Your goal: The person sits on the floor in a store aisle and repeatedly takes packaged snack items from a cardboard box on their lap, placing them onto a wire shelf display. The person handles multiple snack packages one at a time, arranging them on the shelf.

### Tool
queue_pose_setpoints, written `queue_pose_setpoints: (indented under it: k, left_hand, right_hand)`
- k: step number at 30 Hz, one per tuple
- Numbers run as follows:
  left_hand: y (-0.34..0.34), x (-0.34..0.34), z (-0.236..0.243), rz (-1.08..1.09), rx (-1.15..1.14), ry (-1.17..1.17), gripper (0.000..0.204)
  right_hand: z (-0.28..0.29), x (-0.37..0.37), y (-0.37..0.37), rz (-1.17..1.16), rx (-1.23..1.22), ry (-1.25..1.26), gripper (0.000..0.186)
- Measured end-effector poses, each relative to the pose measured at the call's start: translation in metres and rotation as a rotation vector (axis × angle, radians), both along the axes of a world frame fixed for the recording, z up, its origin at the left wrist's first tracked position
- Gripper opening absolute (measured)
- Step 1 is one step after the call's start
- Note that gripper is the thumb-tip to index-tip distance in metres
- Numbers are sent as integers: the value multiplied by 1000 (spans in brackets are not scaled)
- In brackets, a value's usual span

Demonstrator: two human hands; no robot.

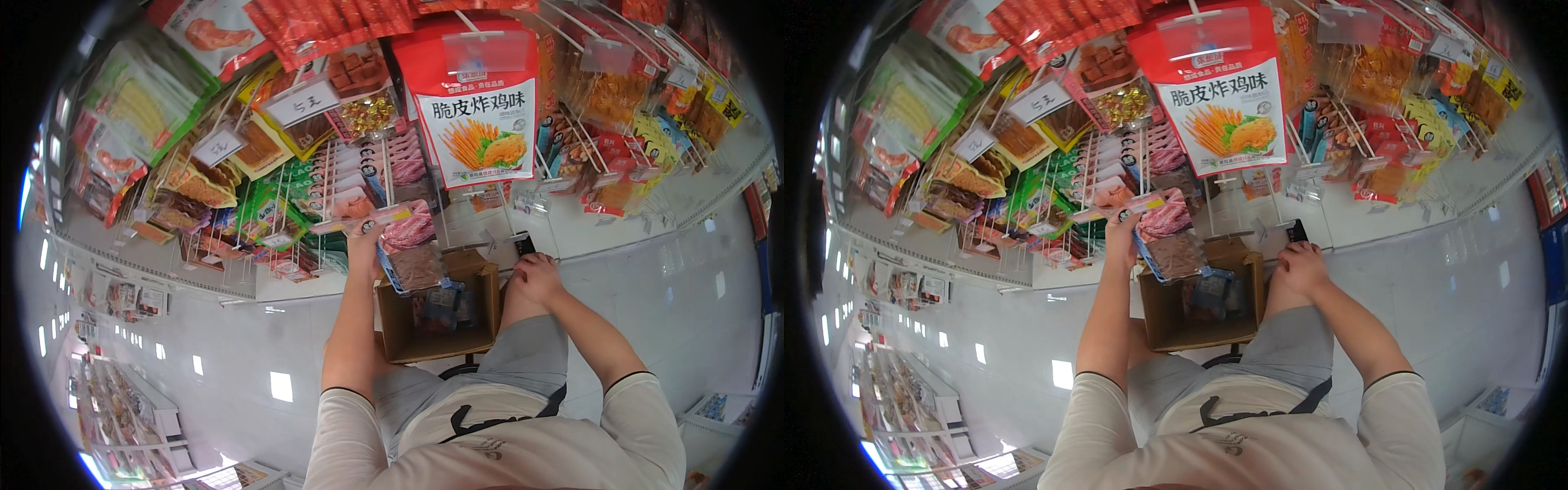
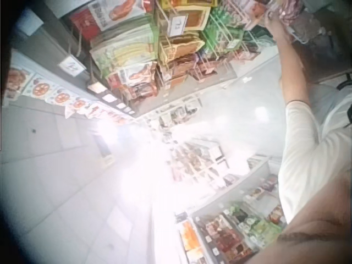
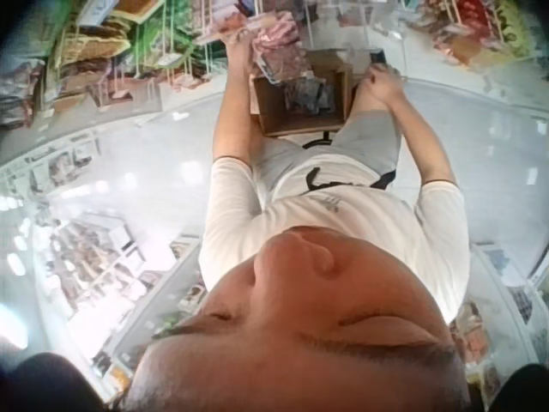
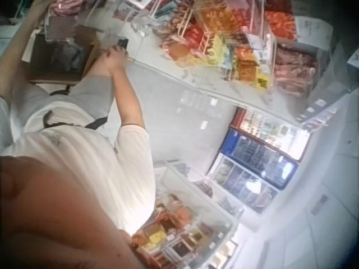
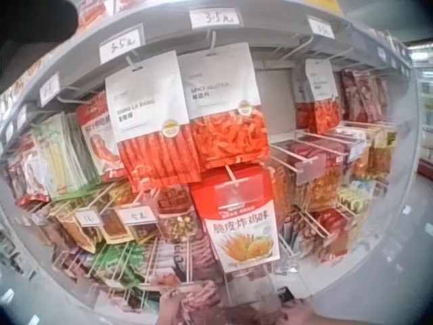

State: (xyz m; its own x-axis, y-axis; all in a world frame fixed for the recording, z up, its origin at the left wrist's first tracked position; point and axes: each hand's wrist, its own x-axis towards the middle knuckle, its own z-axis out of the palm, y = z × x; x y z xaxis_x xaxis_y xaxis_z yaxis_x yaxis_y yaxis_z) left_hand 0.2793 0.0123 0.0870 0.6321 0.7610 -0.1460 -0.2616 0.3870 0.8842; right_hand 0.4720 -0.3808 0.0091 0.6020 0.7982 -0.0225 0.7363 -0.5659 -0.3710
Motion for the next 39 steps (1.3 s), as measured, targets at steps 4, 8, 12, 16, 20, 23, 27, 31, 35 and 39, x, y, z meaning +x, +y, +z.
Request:
queue_pose_setpoints:
  k: [4,8,12,16,20,23,27,31,35,39]
  left_hand:
    - [12,6,0,0,35,55,25]
    - [12,5,-8,12,75,53,26]
    - [2,0,-1,12,61,15,28]
    - [10,12,2,23,97,1,30]
    - [4,18,8,56,87,-8,28]
    - [4,18,9,65,109,17,27]
    - [7,25,6,124,131,30,24]
    - [-1,41,21,162,73,53,17]
    - [40,64,-18,175,300,150,20]
    - [86,100,-33,202,526,411,35]
  right_hand:
    - [-7,6,7,-14,46,-8,26]
    - [-10,9,3,-12,73,-20,22]
    - [-13,10,3,-11,122,-65,20]
    - [-12,14,6,-10,107,-39,20]
    - [-10,14,4,-24,87,-8,22]
    - [-10,15,5,-20,89,-8,22]
    - [-11,15,6,-20,103,-9,20]
    - [-15,16,5,-34,119,-43,17]
    - [-10,14,10,-27,108,-38,17]
    - [-11,15,10,-28,116,-24,18]
